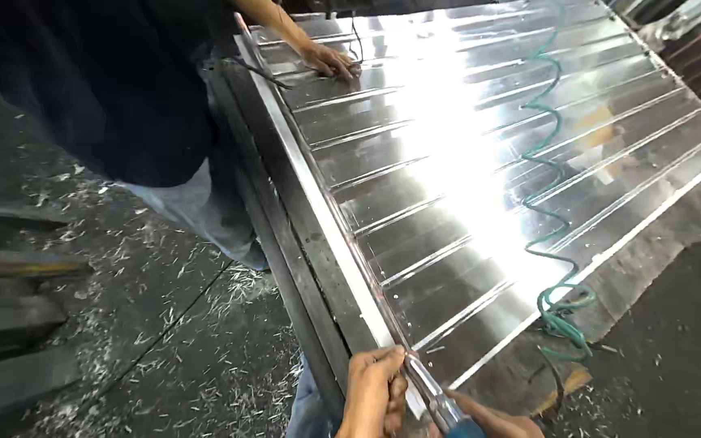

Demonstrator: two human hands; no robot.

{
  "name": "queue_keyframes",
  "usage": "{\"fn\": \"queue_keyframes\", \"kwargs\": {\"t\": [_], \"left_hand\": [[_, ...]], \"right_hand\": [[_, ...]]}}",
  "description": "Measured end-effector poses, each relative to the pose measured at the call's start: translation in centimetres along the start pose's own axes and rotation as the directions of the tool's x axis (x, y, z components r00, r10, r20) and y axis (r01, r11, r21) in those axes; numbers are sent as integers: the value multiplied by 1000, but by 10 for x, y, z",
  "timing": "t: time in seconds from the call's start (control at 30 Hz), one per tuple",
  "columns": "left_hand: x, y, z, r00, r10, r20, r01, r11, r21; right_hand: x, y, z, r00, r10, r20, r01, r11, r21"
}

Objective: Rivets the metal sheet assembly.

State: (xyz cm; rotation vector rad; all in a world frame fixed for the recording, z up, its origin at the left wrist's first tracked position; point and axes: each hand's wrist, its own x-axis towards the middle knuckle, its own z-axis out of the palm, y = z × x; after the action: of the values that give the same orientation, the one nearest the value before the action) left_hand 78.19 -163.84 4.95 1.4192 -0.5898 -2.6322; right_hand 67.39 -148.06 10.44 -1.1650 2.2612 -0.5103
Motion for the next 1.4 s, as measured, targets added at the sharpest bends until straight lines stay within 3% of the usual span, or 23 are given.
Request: {"fn": "queue_keyframes", "kwargs": {"t": [0.23,0.37,0.77,0.83,0.93,1.03,1.13,1.2,1.3,1.4], "left_hand": [[112,93,-2,993,-104,-55,93,980,-175],[129,111,-25,993,-77,-86,65,989,-136],[101,175,-83,999,-30,-37,19,962,-272],[98,185,-92,1000,-6,-22,-1,955,-297],[97,192,-103,1000,16,-9,-18,942,-334],[97,190,-105,1000,0,9,3,936,-353],[96,182,-97,1000,-16,20,23,919,-393],[94,177,-88,999,-26,29,36,903,-427],[86,172,-70,998,-48,35,59,873,-484],[70,166,-63,994,-54,97,97,846,-524]], "right_hand": [[157,0,17,992,41,-121,-54,993,-108],[204,-11,14,985,174,-5,-172,971,-164],[230,-21,1,950,279,139,-252,951,-181],[237,-27,-4,924,304,231,-253,941,-227],[260,-53,-14,865,311,394,-143,905,-401],[271,-57,-8,901,203,384,-70,940,-334],[273,-60,-8,870,221,440,6,889,-459],[269,-57,-5,878,206,433,44,864,-501],[262,-49,-6,891,279,358,-140,920,-366],[243,-48,4,965,214,151,-166,946,-278]]}}
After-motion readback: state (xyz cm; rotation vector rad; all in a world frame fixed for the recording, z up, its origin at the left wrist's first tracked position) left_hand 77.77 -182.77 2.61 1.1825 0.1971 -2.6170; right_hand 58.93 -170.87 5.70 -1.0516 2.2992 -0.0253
